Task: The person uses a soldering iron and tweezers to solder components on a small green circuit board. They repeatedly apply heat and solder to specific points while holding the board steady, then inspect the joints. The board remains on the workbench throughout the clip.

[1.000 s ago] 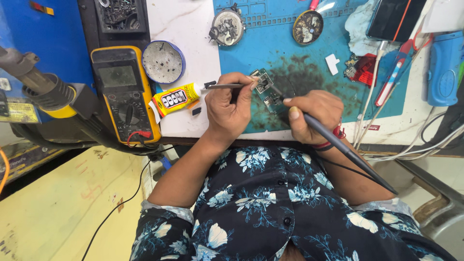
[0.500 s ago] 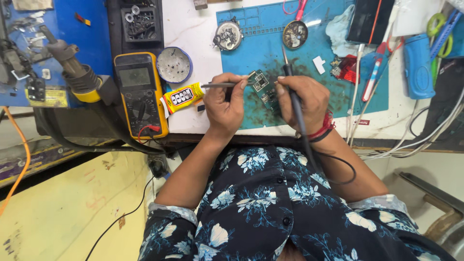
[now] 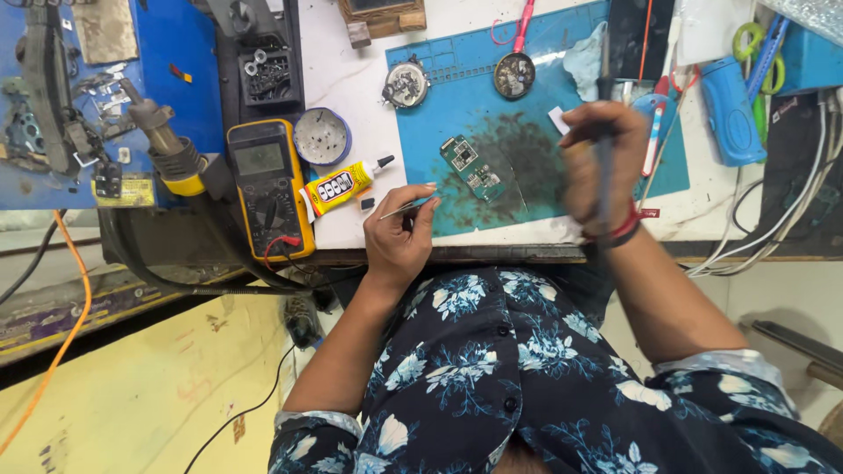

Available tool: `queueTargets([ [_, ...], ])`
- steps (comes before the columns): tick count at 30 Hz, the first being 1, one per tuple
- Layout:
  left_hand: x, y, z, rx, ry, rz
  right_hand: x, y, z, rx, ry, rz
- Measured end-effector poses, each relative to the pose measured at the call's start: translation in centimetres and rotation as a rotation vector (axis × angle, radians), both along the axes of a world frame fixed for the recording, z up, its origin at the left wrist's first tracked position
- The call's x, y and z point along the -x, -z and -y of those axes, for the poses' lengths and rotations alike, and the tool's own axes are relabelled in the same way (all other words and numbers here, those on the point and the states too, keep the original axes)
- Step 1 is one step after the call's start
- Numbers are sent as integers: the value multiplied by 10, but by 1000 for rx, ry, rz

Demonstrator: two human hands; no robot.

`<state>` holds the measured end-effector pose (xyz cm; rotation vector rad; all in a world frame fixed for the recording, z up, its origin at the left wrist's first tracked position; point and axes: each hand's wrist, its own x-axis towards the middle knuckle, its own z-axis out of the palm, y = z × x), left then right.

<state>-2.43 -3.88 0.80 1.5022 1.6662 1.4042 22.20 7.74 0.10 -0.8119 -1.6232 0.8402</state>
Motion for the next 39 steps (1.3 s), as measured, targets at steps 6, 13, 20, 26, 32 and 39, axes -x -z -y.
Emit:
queueTargets([
  [6,2,1,-2,44,61,42,-18,-23,1,202,60,228],
  [13,4,10,1,26,53,84,40,-34,31,-194,-27,728],
  [20,3,10,-14,59,-7,232,45,-38,4,-274,-191,794],
  [26,-9,12,-34,38,-14,383,36,-33,0,-253,-147,631],
  [32,-14,13,-42,56,11,327,33,-17,20,-124,12,495],
  [39,-16,5,-39,91,-5,252,25,-1,28,-154,-21,415],
])
